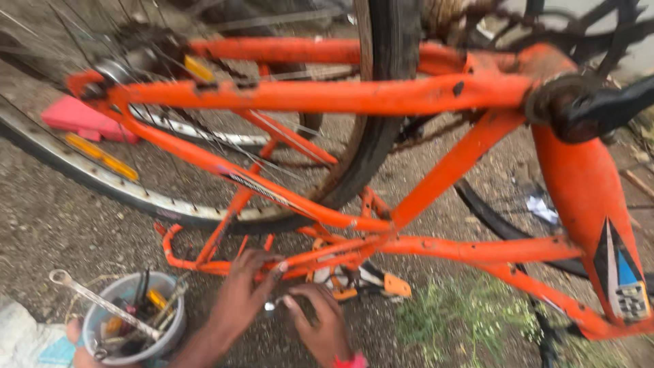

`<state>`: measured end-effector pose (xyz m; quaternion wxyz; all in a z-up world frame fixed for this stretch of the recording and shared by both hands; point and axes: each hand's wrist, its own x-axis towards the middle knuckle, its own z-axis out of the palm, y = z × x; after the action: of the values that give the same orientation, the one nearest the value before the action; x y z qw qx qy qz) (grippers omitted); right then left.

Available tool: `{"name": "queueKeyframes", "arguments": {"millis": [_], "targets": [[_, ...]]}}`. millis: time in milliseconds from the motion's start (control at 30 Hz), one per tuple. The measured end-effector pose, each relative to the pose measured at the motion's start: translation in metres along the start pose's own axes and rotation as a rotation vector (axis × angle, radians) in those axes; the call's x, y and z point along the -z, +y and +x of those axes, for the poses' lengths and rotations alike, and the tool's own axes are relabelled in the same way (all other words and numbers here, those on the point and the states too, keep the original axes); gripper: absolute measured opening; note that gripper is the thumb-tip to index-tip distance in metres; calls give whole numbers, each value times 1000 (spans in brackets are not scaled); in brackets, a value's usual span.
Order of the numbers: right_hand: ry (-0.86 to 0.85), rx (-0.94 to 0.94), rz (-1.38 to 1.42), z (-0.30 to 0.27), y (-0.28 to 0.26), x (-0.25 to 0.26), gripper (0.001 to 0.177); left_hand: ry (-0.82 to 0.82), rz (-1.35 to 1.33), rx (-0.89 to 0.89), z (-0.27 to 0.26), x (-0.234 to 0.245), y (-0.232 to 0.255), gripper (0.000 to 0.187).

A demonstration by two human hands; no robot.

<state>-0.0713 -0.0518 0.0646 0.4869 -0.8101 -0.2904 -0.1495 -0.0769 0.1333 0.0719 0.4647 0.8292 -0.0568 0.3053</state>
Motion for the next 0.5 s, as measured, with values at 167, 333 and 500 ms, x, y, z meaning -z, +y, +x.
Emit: {"name": "queueKeyframes", "arguments": {"millis": [167,333,500], "targets": [[456,-401,247,-50,78,-13,20,-287,30,468,-2,9,31,31],[320,-1191,703,-50,101,8,46,-486,90,265,-16,-2,22,35],[324,-1184,924,-34,88,14,48,-440,-45,206,-5,-7,-6,30]]}}
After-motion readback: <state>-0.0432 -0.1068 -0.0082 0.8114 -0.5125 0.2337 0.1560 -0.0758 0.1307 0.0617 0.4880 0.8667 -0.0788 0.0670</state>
